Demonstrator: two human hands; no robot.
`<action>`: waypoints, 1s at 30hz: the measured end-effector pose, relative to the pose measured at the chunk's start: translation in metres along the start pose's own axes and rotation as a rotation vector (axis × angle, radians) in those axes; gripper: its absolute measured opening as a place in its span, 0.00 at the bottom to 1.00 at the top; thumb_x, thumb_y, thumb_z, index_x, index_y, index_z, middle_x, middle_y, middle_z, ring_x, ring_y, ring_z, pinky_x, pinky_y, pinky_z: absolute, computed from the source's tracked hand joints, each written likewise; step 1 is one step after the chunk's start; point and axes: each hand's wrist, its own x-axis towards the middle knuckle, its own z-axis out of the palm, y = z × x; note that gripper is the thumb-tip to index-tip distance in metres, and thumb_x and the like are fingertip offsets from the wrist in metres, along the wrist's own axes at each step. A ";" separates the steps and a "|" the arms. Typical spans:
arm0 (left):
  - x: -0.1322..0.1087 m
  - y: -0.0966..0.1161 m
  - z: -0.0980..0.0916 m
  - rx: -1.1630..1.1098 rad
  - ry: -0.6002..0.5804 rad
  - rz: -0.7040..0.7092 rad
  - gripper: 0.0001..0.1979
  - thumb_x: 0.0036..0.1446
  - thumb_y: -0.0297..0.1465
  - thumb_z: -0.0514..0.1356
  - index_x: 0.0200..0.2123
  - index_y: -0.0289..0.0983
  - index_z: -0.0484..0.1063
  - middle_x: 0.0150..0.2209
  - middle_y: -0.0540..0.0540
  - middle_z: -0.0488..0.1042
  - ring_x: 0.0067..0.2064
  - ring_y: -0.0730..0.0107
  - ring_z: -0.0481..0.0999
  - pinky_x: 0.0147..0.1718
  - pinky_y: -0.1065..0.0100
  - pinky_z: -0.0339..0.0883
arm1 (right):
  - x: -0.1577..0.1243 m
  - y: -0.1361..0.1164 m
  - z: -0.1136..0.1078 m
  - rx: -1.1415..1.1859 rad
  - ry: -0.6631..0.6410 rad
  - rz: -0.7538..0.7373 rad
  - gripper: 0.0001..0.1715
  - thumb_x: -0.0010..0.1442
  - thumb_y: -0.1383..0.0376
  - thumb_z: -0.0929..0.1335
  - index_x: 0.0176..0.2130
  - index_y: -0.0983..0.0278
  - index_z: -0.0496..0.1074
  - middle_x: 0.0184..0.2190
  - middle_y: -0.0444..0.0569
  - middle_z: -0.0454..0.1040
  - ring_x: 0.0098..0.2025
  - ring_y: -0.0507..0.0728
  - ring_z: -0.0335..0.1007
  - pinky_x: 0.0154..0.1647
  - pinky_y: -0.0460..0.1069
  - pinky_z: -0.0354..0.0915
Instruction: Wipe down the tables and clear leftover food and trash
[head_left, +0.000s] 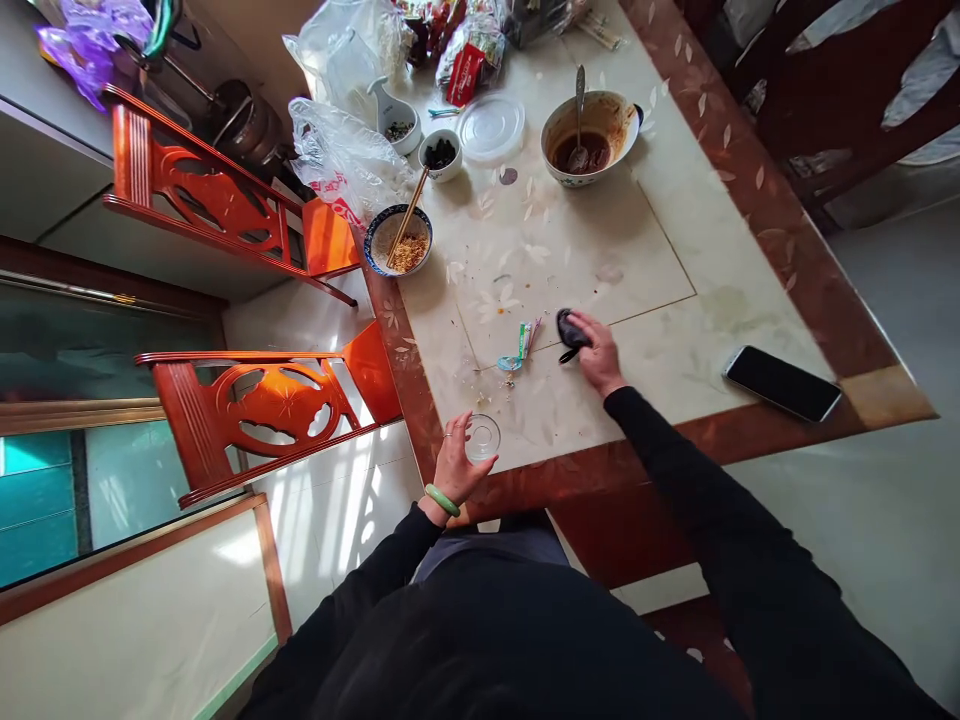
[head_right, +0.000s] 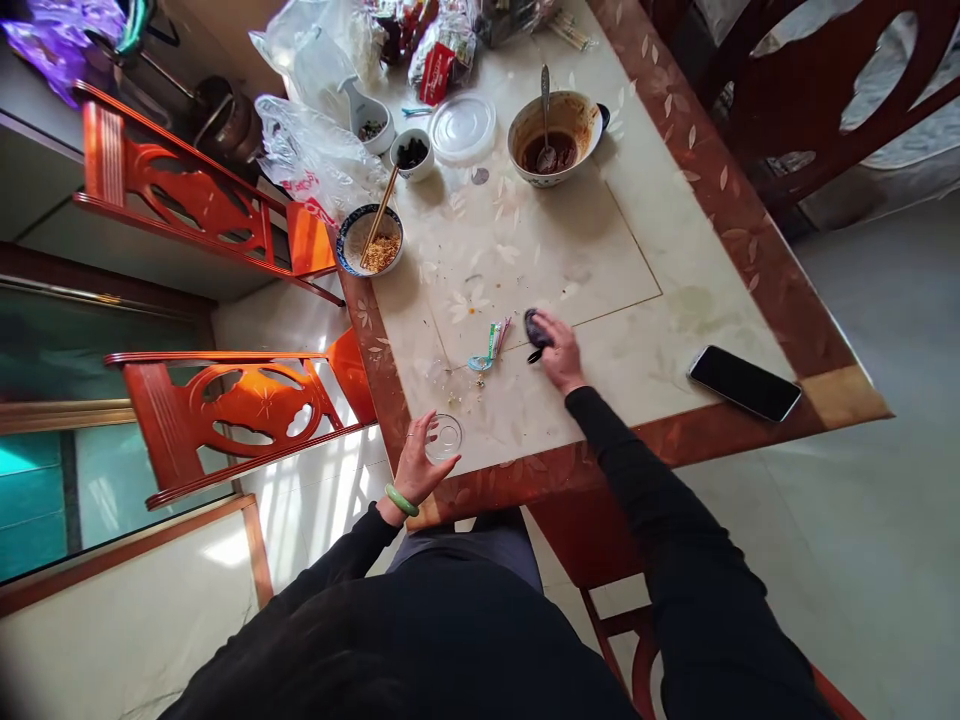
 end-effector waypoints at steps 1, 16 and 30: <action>0.001 0.002 0.000 0.006 0.007 0.002 0.47 0.54 0.28 0.73 0.72 0.45 0.56 0.64 0.36 0.69 0.60 0.53 0.79 0.55 0.52 0.82 | 0.019 0.019 -0.023 -0.029 0.060 0.016 0.41 0.50 0.76 0.61 0.60 0.63 0.79 0.65 0.56 0.76 0.68 0.62 0.69 0.74 0.65 0.60; 0.061 0.052 0.066 -0.011 -0.220 0.031 0.50 0.53 0.30 0.74 0.74 0.44 0.55 0.69 0.33 0.65 0.69 0.45 0.71 0.65 0.43 0.74 | 0.061 -0.002 0.025 0.122 -0.197 -0.118 0.41 0.50 0.78 0.61 0.59 0.62 0.80 0.63 0.50 0.79 0.66 0.58 0.72 0.72 0.59 0.64; 0.145 0.097 0.186 0.114 -0.616 0.478 0.45 0.58 0.33 0.73 0.75 0.34 0.59 0.69 0.29 0.70 0.70 0.47 0.70 0.72 0.49 0.63 | 0.144 0.035 0.050 -0.040 -0.093 -0.139 0.39 0.52 0.73 0.64 0.61 0.61 0.79 0.65 0.52 0.76 0.66 0.64 0.70 0.72 0.65 0.63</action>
